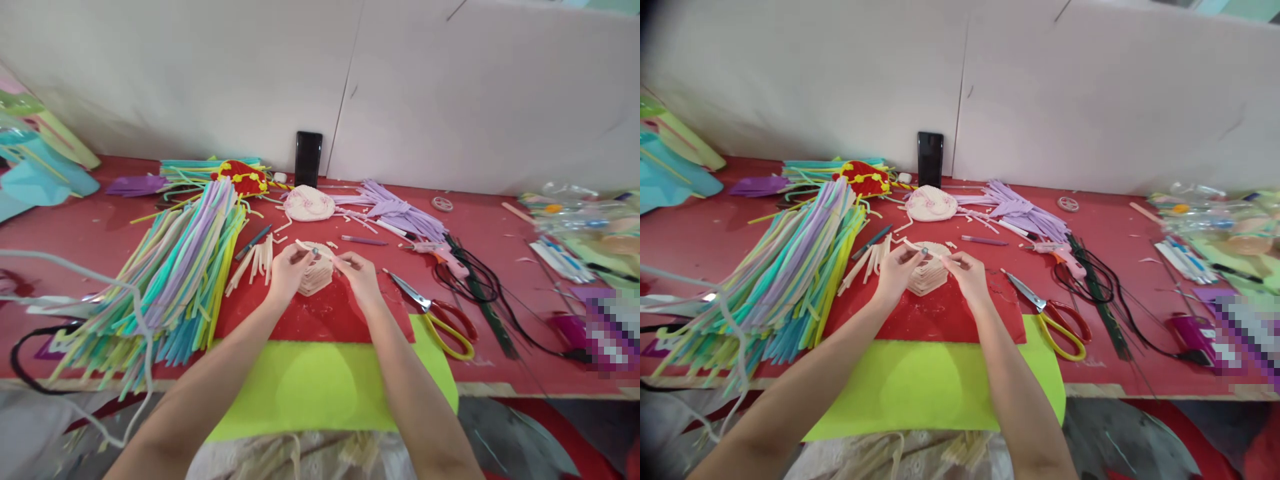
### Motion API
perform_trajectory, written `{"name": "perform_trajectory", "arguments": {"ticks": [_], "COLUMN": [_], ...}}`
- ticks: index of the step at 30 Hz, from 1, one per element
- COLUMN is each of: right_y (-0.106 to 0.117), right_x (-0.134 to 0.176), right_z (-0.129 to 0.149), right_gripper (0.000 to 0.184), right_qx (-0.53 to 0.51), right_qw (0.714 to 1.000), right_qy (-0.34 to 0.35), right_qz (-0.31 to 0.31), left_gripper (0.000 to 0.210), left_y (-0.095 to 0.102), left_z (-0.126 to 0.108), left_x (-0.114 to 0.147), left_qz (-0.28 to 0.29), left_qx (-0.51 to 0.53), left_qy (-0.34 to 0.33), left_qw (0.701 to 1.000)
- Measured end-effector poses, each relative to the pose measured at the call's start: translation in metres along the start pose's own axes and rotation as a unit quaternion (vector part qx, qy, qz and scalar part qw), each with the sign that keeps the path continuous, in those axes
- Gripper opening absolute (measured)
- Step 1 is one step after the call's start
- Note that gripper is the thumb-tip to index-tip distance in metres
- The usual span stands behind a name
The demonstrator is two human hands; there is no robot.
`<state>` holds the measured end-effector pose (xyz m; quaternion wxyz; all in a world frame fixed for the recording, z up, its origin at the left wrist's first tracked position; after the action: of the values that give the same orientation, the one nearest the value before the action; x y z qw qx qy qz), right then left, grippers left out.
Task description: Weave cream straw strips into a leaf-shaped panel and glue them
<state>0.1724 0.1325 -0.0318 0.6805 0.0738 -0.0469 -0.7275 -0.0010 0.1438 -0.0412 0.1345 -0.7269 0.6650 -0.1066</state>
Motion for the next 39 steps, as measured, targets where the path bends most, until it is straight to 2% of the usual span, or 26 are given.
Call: {"name": "perform_trajectory", "arguments": {"ticks": [4,8,11,14,16,19,23,28,31,35,39], "right_y": [-0.001,0.001,-0.006,-0.019,-0.024,-0.020,-0.003,0.008,0.001,-0.007,-0.018], "right_x": [0.004,0.002,0.000,0.003,0.005,0.002,-0.002,0.007,0.013,0.010,0.004], "right_z": [0.010,0.005,-0.008,-0.019,-0.023,-0.023,-0.014,0.010,0.012,-0.005,-0.022], "right_gripper": [0.026,0.023,0.023,0.028,0.030,0.030,0.030,0.027,0.025,0.026,0.029], "right_qx": [0.050,0.016,-0.072,-0.152,-0.187,-0.204,-0.134,-0.070,-0.081,-0.127,-0.210], "right_qw": [0.998,1.000,0.996,0.979,0.968,0.969,0.990,0.993,0.991,0.989,0.976], "right_qy": [0.041,0.020,-0.031,-0.091,-0.113,-0.104,-0.038,0.054,0.059,0.008,-0.057], "right_qz": [-0.014,-0.015,0.037,0.106,0.123,0.092,0.009,-0.079,-0.083,-0.077,-0.016], "left_gripper": [0.017,0.027,0.032,0.033,0.030,0.026,0.024,0.027,0.027,0.025,0.021], "left_y": [0.005,-0.008,-0.015,-0.017,-0.017,-0.019,-0.024,-0.013,-0.008,-0.008,-0.015], "left_z": [0.002,0.003,0.006,0.009,0.011,0.011,0.011,0.020,0.020,0.017,0.018], "left_x": [-0.002,-0.001,0.002,0.004,0.005,0.004,0.004,0.004,0.005,0.006,0.005], "left_qz": [-0.010,0.039,0.056,0.055,0.059,0.075,0.097,0.035,0.012,0.010,0.048], "left_qx": [-0.050,0.017,0.064,0.072,0.063,0.049,0.032,0.004,-0.011,-0.008,-0.007], "left_qy": [-0.014,0.016,0.051,0.063,0.067,0.062,0.050,0.064,0.059,0.049,0.051], "left_qw": [0.999,0.999,0.995,0.994,0.994,0.994,0.994,0.997,0.998,0.999,0.998]}}
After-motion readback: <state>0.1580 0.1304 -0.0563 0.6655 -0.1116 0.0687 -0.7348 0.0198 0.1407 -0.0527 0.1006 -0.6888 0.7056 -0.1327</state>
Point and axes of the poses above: each hand's wrist, its own x-axis away from the middle knuckle, its own y-axis out of the back of the hand, z = x × y, the point moved 10 cm from there along -x, towards the middle knuckle, and after that the axes turned 5 degrees about x, right-handed, at the moved point
